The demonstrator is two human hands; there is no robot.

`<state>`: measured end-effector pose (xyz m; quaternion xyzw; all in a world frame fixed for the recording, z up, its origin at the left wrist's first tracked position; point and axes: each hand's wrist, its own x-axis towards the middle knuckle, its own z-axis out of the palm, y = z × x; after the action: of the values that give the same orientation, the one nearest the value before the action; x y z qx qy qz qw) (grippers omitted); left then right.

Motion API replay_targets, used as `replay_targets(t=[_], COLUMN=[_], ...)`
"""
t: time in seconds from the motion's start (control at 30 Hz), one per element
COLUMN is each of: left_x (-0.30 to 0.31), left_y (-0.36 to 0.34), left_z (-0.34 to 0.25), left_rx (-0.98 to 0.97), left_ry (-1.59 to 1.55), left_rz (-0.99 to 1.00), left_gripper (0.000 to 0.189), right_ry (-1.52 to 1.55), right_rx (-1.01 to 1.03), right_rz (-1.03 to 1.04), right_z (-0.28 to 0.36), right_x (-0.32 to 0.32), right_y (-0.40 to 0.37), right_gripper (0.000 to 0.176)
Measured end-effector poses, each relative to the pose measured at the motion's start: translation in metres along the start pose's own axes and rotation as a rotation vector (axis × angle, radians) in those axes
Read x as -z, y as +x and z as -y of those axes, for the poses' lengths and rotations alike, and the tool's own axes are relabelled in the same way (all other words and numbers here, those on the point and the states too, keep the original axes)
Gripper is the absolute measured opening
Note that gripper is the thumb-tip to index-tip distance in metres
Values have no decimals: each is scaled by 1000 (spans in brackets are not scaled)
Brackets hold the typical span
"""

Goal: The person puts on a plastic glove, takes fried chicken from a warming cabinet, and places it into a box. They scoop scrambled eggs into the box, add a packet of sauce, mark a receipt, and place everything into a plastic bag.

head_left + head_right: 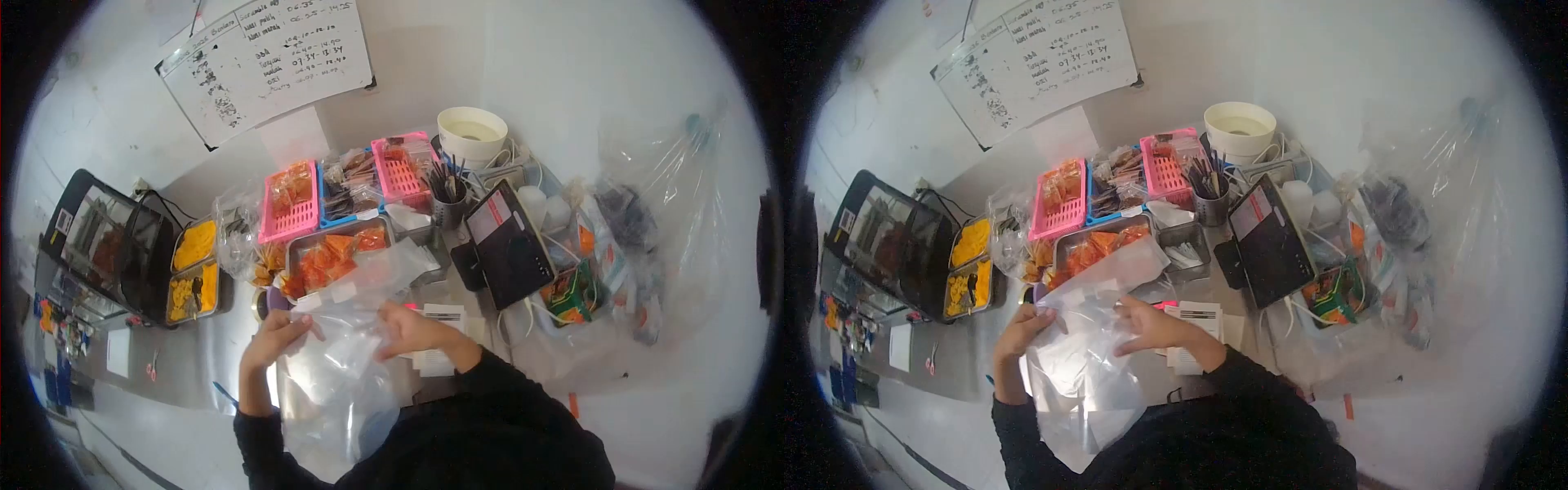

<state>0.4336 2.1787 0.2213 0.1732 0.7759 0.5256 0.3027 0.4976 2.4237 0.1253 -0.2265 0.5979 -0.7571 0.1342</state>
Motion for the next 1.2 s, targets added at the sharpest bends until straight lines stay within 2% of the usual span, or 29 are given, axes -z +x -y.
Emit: replay_targets(t=[0.07, 0.17, 0.2, 0.23, 0.3, 0.33, 0.37, 0.43, 0.47, 0.53, 0.57, 0.63, 0.67, 0.7, 0.77, 0.8, 0.83, 0.87, 0.9, 0.93, 0.97, 1.0, 1.03, 1.07, 1.1, 1.17, 1.2], left_x=[13, 22, 19, 10, -12, -26, -39, -62, -67, -70, -63, -26, 5, 34, 68, 70, 65, 59, 47, 34, 18, 5, 1, -3, -3, 1, 4], left_y=[13, 28, 31, 31, 25, 23, 22, 23, 24, 25, 21, 13, 13, 14, -15, -15, -14, -13, -13, -17, -15, -15, -10, 4, 16, 9, 3], left_z=[23, 53, 63, 71, 77, 89, 100, 107, 110, 117, 118, 121, 157, 193, 170, 173, 176, 178, 160, 138, 122, 114, 112, 131, 143, 152, 153], left_rx=[45, -144, -472, -485, -553, -470, -372, -305, -302, -281, -352, -489, -483, -475, -178, -239, -300, -359, -425, -357, -524, -435, -422, -432, -444, -202, -70], left_ry=[-38, 546, 732, 1005, 863, 562, 268, -69, -239, -578, -346, 129, 142, 151, 56, 198, 334, 471, 643, 642, 688, 669, 637, 543, 450, -177, -485], left_rz=[17, -395, -547, -772, -868, -735, -588, -372, -330, -250, -269, -297, -493, -692, -826, -872, -919, -966, -988, -852, -775, -602, -374, -399, -428, -378, -341], left_gripper=[27, 23, 33, 48, 56, 55, 54, 46, 41, 30, 27, 22, 21, 20, 22, 25, 29, 34, 56, 74, 79, 76, 66, 63, 59, 60, 60], right_ry=[311, 144, 60, -10, -156, -18, -141, -387, -487, -606, -660, -743, -768, -492, -450, -700, -958, -1090, -1214, -1332, -1366, -1390, -1449, -1507, -1431, -1273, -1228], right_rx=[-168, -262, -199, -109, 73, 117, 37, -144, -332, -579, -701, -48, 292, 171, 145, 238, 331, 348, 357, 357, 392, 423, 356, 289, 350, 473, 281], right_rz=[-132, -314, -423, -468, -560, -622, -657, -713, -698, -636, -599, -802, -883, -1099, -1340, -1373, -1386, -1295, -1199, -1094, -948, -801, -775, -744, -682, -571, -559], right_z=[-11, -37, -52, -64, -64, -79, -76, -63, -69, -79, -81, -81, -75, -54, -25, -15, -5, 3, 9, 9, 2, -7, -2, 3, -7, -33, -47], right_x=[-21, -31, -36, -41, -55, -59, -64, -77, -78, -87, -90, -72, -59, -41, -40, -51, -59, -68, -79, -87, -92, -99, -110, -119, -130, -155, -150], right_y=[22, 38, 44, 44, 49, 54, 55, 48, 49, 50, 51, 36, 25, 8, -1, 3, 7, 11, 16, 20, 26, 34, 47, 58, 60, 60, 67], right_gripper=[43, 20, 13, 12, 9, 15, 17, 22, 31, 31, 31, 20, 15, 11, 13, 23, 34, 32, 31, 29, 24, 19, 15, 16, 17, 22, 22])
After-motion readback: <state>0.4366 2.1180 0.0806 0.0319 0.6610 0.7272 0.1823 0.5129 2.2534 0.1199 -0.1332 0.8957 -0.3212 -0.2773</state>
